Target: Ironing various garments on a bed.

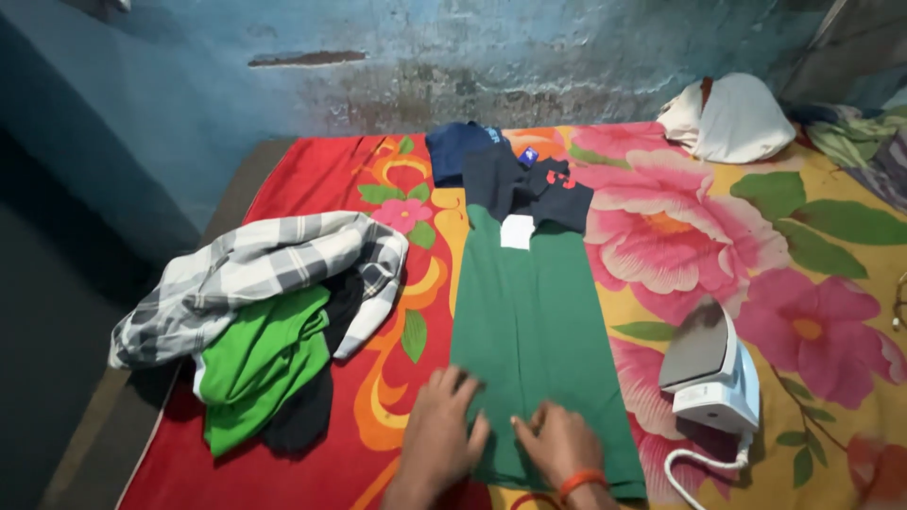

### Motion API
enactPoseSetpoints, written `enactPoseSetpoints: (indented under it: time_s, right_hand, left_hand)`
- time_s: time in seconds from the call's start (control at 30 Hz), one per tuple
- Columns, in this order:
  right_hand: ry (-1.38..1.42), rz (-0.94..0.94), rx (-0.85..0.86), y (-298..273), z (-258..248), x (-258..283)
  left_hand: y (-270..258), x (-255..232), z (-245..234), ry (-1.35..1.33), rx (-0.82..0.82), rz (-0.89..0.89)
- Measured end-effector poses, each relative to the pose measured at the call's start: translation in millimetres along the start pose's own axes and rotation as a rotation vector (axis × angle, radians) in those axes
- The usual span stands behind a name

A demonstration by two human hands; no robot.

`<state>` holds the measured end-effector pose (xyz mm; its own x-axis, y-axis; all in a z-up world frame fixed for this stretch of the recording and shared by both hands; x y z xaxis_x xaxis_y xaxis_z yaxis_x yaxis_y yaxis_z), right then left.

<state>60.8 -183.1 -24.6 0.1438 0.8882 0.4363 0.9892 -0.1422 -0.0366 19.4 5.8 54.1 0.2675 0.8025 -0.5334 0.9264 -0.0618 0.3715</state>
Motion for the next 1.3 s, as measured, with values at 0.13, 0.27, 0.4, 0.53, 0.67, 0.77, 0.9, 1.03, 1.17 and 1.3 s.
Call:
enactPoseSetpoints:
  time_s: [0.13, 0.27, 0.4, 0.53, 0.67, 0.77, 0.9, 1.03, 1.17, 1.3]
  right_hand:
    - [0.150, -0.036, -0.091, 59, -6, 15]
    - [0.349, -0.188, -0.147, 126, 1, 35]
    - [0.537, -0.224, -0.177, 198, 13, 48]
    - [0.549, -0.238, -0.341, 313, 65, 42]
    - [0.759, 0.007, -0.282, 410, 101, 41]
    - [1.054, 0.196, -0.211, 441, 85, 67]
    - [1.211, 0.321, -0.248, 482, 65, 94]
    - [1.215, 0.362, -0.038, 529, 92, 94]
    - [0.715, 0.266, -0.525, 526, 51, 70]
    - [0.370, 0.219, -0.529, 517, 19, 56]
  left_hand:
    - [71, 28, 42, -0.097, -0.235, 0.039]
    - [117, 72, 95, 0.079, -0.242, 0.053]
    - [125, 98, 123, 0.194, -0.087, -0.037]
    - [126, 89, 111, 0.201, -0.069, -0.085]
    - [127, 91, 113, 0.157, -0.066, -0.115]
    - [132, 99, 119, 0.167, -0.100, -0.087]
    - [138, 119, 141, 0.162, 0.051, -0.118]
    - [134, 138, 160, 0.151, 0.029, -0.100]
    - [134, 133, 154, 0.164, -0.026, -0.038]
    - [134, 126, 145, 0.166, -0.050, -0.042]
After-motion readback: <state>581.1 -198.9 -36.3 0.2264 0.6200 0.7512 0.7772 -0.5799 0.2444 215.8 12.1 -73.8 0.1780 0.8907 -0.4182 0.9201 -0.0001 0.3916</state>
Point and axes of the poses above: each hand's wrist, its own y-axis towards the middle knuckle, its own z-axis out of the palm, x = y × z, the point moved 4 cm from there along y, towards the middle knuckle, and after that the axes turned 7 degrees about -x, right-handed, at the moved point
